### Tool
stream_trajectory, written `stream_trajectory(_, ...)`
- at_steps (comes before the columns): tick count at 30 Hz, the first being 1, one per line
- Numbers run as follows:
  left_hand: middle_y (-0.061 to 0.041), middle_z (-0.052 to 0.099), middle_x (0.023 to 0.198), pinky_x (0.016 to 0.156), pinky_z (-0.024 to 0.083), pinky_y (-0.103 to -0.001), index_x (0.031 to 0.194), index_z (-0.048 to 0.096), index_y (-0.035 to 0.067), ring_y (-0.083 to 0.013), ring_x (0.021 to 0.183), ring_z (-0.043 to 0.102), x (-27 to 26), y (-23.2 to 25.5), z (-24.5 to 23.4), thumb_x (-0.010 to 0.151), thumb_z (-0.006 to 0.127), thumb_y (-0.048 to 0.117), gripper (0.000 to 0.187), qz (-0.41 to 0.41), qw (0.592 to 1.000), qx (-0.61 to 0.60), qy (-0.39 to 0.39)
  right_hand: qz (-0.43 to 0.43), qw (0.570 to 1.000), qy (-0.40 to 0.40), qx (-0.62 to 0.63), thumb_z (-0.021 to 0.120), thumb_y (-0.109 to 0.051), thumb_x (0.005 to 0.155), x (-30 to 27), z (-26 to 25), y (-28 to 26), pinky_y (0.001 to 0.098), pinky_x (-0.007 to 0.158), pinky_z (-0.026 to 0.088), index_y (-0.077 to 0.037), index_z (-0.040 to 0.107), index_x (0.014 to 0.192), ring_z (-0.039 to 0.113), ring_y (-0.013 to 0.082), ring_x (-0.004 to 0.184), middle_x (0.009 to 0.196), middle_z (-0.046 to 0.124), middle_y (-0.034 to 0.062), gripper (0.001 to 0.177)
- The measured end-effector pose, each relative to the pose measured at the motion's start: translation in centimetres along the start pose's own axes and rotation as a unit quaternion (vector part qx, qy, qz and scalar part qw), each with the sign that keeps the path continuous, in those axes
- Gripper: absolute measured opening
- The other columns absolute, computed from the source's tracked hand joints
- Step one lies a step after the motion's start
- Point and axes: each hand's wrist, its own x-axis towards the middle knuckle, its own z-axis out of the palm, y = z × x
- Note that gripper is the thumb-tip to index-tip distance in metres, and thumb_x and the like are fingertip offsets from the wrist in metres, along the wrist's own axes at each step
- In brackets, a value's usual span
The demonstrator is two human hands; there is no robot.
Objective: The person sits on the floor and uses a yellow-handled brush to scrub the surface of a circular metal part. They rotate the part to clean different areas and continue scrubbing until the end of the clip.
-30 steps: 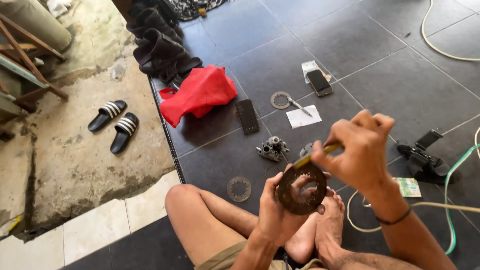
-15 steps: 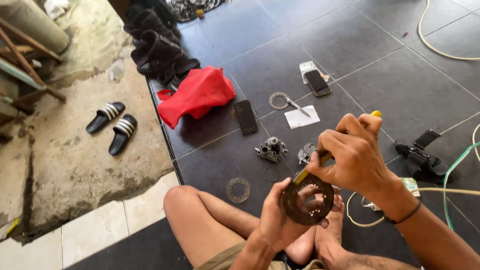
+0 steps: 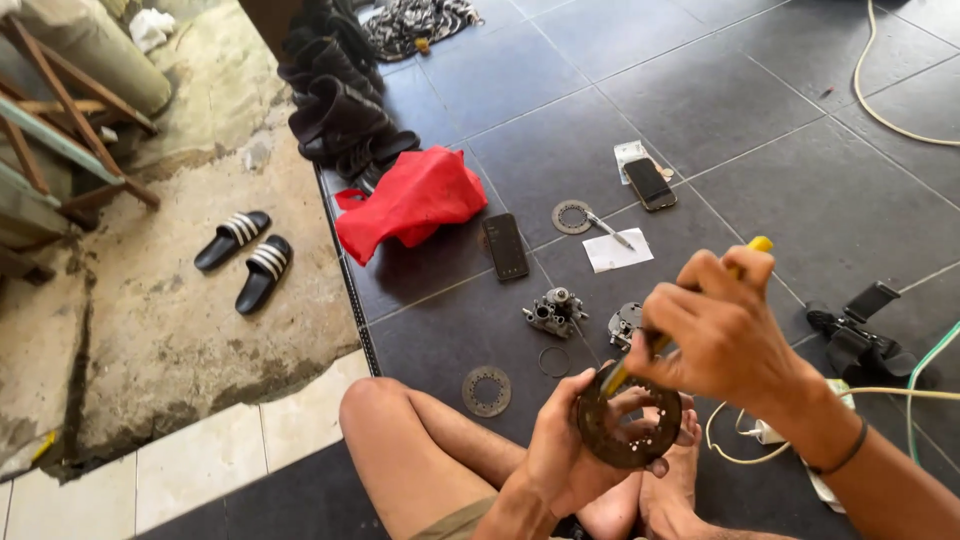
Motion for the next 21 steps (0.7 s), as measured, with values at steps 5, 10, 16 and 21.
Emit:
stream_trajectory(5,-0.031,0.062,0.125,0.074,0.057,-0.051,0.133,0.058,-0.01,-0.0453,0.114,0.062,0.2,-0.1,0.0,0.109,0.044,0.04,0.057,0.005,1.0,0.003,0.014,-0.046,0.999,0.021,0.001,0.058,-0.023,0.084,1.0,-0.5,-0.9,0.0396,0.082,0.026,-0.021,0.043,0.066,0.046,0.0178,0.072,0.062,0.045,-0.0091,0.023)
stream_trajectory(10,-0.032,0.064,0.129,0.078,0.055,-0.048,0.137,0.06,-0.005,-0.0443,0.111,0.065,0.0,-0.3,-0.2,0.113,0.038,0.042,0.056,0.001,0.999,0.034,-0.028,-0.051,0.999,-0.003,0.0,0.059,-0.031,0.081,0.1,0.0,-1.2,0.0474,0.075,0.027,-0.021,0.045,0.069,0.045,0.0219,0.072,0.067,0.046,-0.0058,0.021)
stream_trajectory(16,-0.033,0.06,0.136,0.077,0.055,-0.048,0.136,0.057,-0.012,-0.0445,0.118,0.061,0.0,0.3,1.0,0.106,0.047,0.044,0.065,-0.032,0.999,-0.029,0.018,-0.009,1.0,-0.011,-0.003,0.065,-0.022,0.083,1.2,-0.6,-0.4,0.0431,0.086,0.024,-0.019,0.046,0.068,0.047,0.0194,0.077,0.061,0.049,-0.0113,0.024)
stream_trajectory(21,-0.032,0.06,0.131,0.075,0.055,-0.049,0.144,0.052,-0.008,-0.0448,0.111,0.061,-0.2,0.6,0.5,0.105,0.048,0.045,0.066,-0.035,0.999,-0.035,0.018,-0.01,1.0,-0.024,0.014,0.069,-0.026,0.091,1.2,-0.2,0.7,0.043,0.086,0.026,-0.019,0.047,0.069,0.048,0.0202,0.078,0.062,0.047,-0.0115,0.032)
